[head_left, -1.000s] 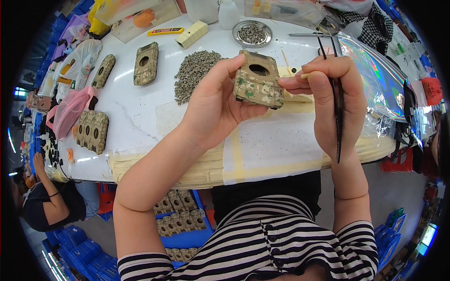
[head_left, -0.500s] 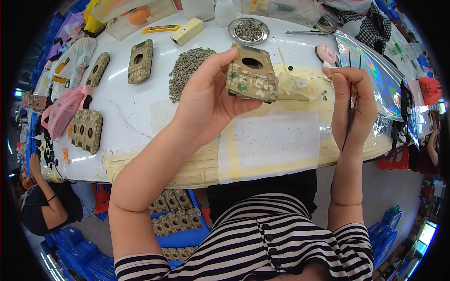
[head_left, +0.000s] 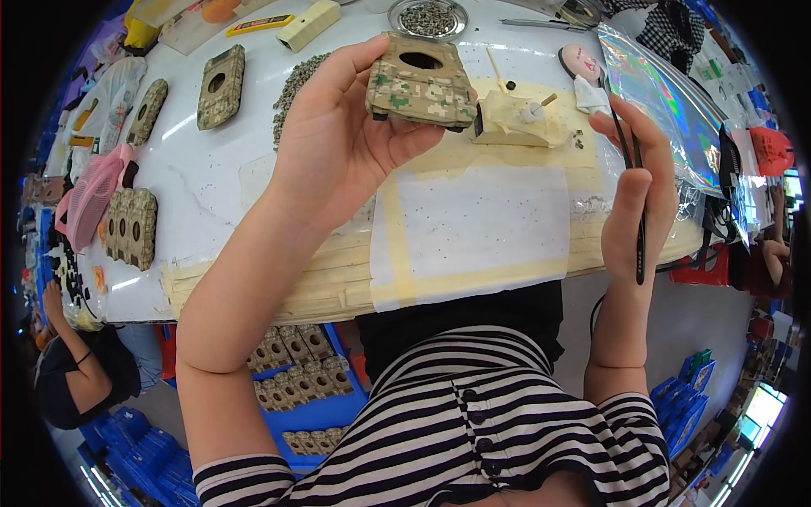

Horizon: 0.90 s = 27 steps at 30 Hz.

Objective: The person decorates a toy tank turret by using tweezers to pick up small green debris from a pile and placing them one at a time onto adhesive areas on the turret.

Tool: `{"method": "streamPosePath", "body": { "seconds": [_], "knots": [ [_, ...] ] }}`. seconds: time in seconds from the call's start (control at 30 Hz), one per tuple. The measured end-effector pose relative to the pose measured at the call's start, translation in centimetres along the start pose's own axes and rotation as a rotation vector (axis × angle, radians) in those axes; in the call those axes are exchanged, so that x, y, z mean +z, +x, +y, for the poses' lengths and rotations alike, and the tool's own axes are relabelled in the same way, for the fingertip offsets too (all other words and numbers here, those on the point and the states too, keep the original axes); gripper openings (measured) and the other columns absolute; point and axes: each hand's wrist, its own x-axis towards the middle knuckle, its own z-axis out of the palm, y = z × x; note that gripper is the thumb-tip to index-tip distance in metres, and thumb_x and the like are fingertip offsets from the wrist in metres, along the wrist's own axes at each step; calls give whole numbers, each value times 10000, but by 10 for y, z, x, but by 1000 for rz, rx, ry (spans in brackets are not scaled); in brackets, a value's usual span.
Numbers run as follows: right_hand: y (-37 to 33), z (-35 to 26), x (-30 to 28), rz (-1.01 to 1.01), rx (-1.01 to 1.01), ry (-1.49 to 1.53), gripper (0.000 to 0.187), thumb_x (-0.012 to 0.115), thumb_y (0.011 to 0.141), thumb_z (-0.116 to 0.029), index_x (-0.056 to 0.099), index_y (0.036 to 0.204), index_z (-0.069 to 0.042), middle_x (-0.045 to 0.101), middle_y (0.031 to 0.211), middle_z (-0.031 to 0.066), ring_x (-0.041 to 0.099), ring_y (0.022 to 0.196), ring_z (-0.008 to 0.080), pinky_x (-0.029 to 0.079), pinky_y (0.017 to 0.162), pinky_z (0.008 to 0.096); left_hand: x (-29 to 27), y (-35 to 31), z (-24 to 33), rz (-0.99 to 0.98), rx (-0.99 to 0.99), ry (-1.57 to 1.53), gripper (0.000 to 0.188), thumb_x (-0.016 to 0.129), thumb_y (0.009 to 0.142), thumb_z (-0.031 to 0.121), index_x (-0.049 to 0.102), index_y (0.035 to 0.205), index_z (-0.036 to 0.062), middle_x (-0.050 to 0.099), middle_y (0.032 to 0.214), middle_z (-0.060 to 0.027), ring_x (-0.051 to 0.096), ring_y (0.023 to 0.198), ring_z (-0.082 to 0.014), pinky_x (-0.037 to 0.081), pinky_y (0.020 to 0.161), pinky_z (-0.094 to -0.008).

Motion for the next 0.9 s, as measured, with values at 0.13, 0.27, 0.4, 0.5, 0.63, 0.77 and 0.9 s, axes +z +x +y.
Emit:
{"method": "streamPosePath", "body": {
  "seconds": [0.13, 0.27, 0.4, 0.5, 0.63, 0.77, 0.9],
  "knots": [
    [-36, -13, -5, -66, 95, 69, 439, 670, 837, -168, 498, 1177, 51, 652, 961, 155, 635, 905, 215, 467, 841, 308, -2, 0, -2, 1, 9, -10, 538, 339, 961, 305, 390, 1239, -152, 507, 1158, -347, 642, 920, -288, 599, 687, -245],
    [-54, -20, -1, -191, -23, -62, 264, 753, 689, -17, 648, 929, 20, 666, 910, 140, 658, 823, 255, 525, 721, 320, -6, 1, -2, -37, 6, -20, 540, 334, 964, 299, 375, 1243, -161, 497, 1162, -358, 636, 940, -301, 599, 696, -251],
    [-56, -19, 7, -193, -153, -73, 262, 757, 653, -10, 651, 893, 0, 662, 850, 120, 656, 808, 265, 528, 701, 311, -7, 1, -2, -73, 1, -54, 539, 332, 965, 297, 370, 1246, -162, 490, 1168, -362, 632, 955, -307, 599, 703, -254],
    [-57, -16, 12, -151, -181, -85, 241, 759, 643, -9, 643, 854, -15, 662, 847, 112, 655, 792, 262, 530, 688, 312, -8, 1, -2, -81, 11, -50, 541, 332, 965, 299, 368, 1247, -162, 488, 1170, -362, 631, 955, -307, 599, 705, -255],
    [-58, -10, 14, -145, -263, -115, 229, 759, 631, -18, 632, 821, -29, 665, 842, 99, 650, 772, 245, 520, 658, 305, -7, 1, -1, -84, 3, -38, 541, 335, 965, 299, 369, 1247, -162, 491, 1168, -360, 630, 957, -306, 599, 708, -256],
    [-57, -10, 11, -232, -305, -152, 203, 724, 689, -3, 606, 855, -7, 668, 871, 128, 639, 810, 271, 501, 698, 320, -6, 1, -2, -50, 9, -23, 539, 341, 963, 297, 372, 1247, -160, 494, 1165, -359, 632, 955, -304, 598, 708, -257],
    [-58, -9, 12, -229, -301, -155, 207, 727, 683, -8, 608, 853, -13, 670, 871, 119, 630, 799, 262, 486, 694, 323, -5, 0, -2, -25, 6, -17, 538, 345, 962, 297, 375, 1246, -158, 494, 1165, -359, 635, 946, -303, 598, 704, -256]
  ]
}}
